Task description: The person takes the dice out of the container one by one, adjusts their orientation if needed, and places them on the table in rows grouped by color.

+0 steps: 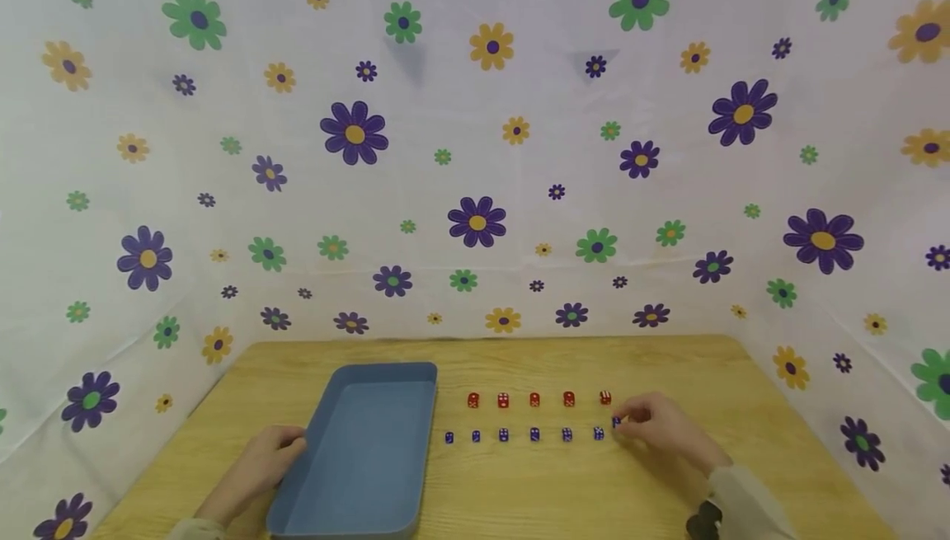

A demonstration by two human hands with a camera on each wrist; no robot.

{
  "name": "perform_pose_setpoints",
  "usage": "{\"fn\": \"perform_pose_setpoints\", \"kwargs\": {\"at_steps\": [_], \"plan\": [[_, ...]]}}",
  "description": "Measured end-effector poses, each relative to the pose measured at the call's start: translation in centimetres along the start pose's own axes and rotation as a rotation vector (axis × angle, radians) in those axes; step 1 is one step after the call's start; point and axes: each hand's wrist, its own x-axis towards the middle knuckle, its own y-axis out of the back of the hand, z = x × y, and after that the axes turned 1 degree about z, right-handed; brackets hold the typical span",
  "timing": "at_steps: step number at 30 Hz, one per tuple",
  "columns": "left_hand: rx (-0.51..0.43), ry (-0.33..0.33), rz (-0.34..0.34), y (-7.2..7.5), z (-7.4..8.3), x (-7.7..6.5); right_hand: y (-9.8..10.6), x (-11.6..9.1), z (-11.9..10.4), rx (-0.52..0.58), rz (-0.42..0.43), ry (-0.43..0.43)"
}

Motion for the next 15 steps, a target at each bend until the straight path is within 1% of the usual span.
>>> {"fn": "perform_pose_setpoints", "kwargs": {"at_steps": [3, 6, 9, 12, 15], "plan": [[-0.012, 0.014, -0.005, 0.1, -0.1, -0.1, 0.4, -0.4, 0.6, 0.0, -0.029, -0.042], [-0.027, 0.023, -0.012, 0.2, -0.1, -0.1, 0.7, -0.6, 0.9, -0.006, -0.051, -0.052], [-0.037, 0.024, -0.015, 0.3, -0.1, -0.2, 0.9, -0.8, 1.1, -0.012, -0.063, -0.032], [-0.047, 0.023, -0.02, 0.3, -0.1, -0.2, 1.0, -0.9, 1.2, -0.016, -0.05, -0.029], [-0.042, 0.009, -0.019, 0.2, -0.1, -0.2, 0.9, -1.0, 1.4, -0.046, -0.03, -0.022]]}}
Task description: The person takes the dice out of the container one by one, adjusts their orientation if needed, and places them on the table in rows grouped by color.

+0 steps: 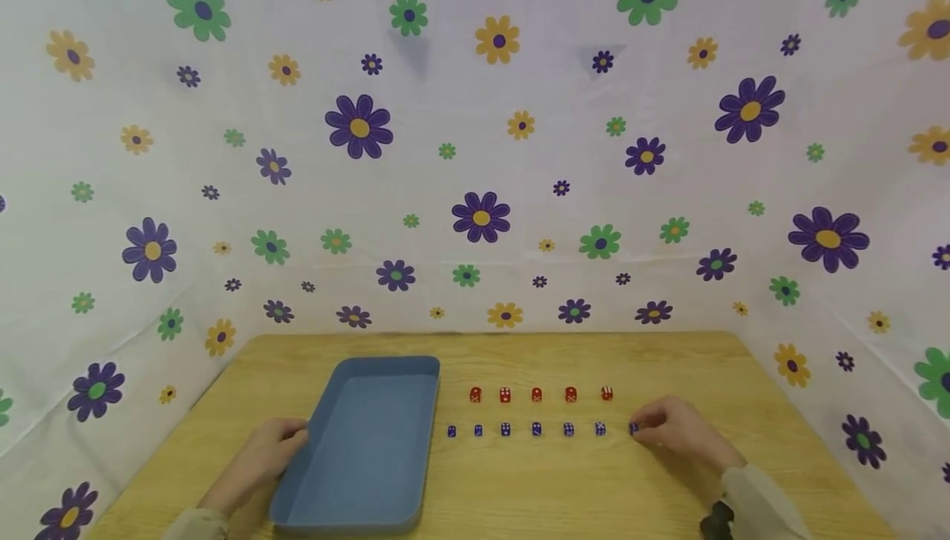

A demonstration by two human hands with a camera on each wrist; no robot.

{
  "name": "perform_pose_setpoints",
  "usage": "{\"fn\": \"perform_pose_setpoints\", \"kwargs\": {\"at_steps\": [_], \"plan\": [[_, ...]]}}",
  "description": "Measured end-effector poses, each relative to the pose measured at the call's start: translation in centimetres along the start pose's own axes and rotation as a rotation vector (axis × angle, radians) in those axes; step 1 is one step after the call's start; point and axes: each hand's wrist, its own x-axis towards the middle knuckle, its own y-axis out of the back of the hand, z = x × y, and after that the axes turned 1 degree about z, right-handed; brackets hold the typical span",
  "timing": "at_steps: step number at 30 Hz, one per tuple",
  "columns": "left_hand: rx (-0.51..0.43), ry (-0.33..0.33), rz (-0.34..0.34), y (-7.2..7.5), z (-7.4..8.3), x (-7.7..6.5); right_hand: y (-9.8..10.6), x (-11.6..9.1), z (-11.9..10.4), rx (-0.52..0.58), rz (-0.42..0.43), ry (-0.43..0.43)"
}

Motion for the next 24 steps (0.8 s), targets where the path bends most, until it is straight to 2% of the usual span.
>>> {"fn": "perform_pose_setpoints", "kwargs": {"at_steps": [6, 12, 15, 19, 22, 24], "plan": [[-0.018, 0.009, -0.003, -0.2, -0.2, -0.1, 0.0, 0.2, 0.5, -0.033, 0.006, 0.005], [-0.078, 0.073, -0.076, 0.3, -0.1, 0.2, 0.3, 0.5, 0.3, -0.011, -0.024, 0.025], [-0.049, 0.068, -0.102, 0.5, 0.5, 0.5, 0.5, 0.4, -0.2, 0.0, -0.042, 0.034], [0.109, -0.054, -0.071, 0.6, 2.2, 0.8, 0.2, 0.5, -1.8, -0.059, 0.003, 0.046], [0.208, -0.159, -0.027, 0.3, 4.1, 0.9, -0.7, 0.4, -3.9, -0.154, 0.075, 0.117], [0.248, -0.204, -0.002, -0.1, 5.6, 1.0, -1.4, 0.5, -5.2, -0.224, 0.126, 0.163]]}}
